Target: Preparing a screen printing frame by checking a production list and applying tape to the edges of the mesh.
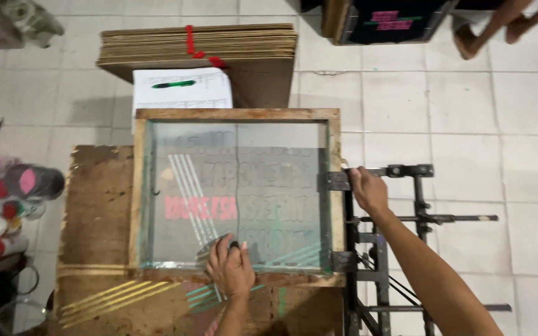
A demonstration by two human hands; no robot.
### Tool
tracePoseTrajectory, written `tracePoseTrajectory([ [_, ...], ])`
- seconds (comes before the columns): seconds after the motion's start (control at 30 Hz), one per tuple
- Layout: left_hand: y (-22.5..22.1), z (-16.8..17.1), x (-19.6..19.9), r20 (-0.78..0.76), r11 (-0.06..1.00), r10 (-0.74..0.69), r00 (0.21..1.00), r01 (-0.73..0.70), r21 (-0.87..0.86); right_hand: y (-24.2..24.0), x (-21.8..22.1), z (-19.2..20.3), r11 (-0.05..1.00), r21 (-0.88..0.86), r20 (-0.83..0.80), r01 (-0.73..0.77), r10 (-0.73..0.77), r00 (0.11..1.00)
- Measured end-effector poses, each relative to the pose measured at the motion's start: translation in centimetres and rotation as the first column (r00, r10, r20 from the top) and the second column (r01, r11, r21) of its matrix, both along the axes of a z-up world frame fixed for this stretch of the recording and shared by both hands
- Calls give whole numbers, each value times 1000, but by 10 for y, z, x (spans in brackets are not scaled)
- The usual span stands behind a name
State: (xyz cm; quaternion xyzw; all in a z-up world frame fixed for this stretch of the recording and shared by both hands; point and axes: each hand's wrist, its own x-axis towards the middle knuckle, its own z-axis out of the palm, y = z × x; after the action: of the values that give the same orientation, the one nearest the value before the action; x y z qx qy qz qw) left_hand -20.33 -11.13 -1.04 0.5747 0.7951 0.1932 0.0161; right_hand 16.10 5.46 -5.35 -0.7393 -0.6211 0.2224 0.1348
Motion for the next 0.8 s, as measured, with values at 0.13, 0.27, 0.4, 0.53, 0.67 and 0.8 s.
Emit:
tracePoseTrajectory([
  [0.13,0,4,-3,-9,999,11,1000,-11,32,6,10,-16,990,35,161,-140,132,978],
  [0.27,-2,2,-6,37,999,25,999,-23,-35,2,12,-27,992,57,159,-109,99,982],
  [0.4,-4,-2,-8,101,994,14,995,-3,-111,0,13,-27,1000,-2,105,-16,16,994],
  [0.53,-1,-7,-9,85,996,25,996,-17,-89,1,14,-33,996,74,94,-56,49,994],
  [0.67,-1,-4,-10,90,993,11,996,0,-122,-3,21,-45,998,50,98,-34,29,995],
  [0.8,2,-6,-10,88,993,12,996,-1,-115,-2,22,-49,997,67,90,-37,31,995],
])
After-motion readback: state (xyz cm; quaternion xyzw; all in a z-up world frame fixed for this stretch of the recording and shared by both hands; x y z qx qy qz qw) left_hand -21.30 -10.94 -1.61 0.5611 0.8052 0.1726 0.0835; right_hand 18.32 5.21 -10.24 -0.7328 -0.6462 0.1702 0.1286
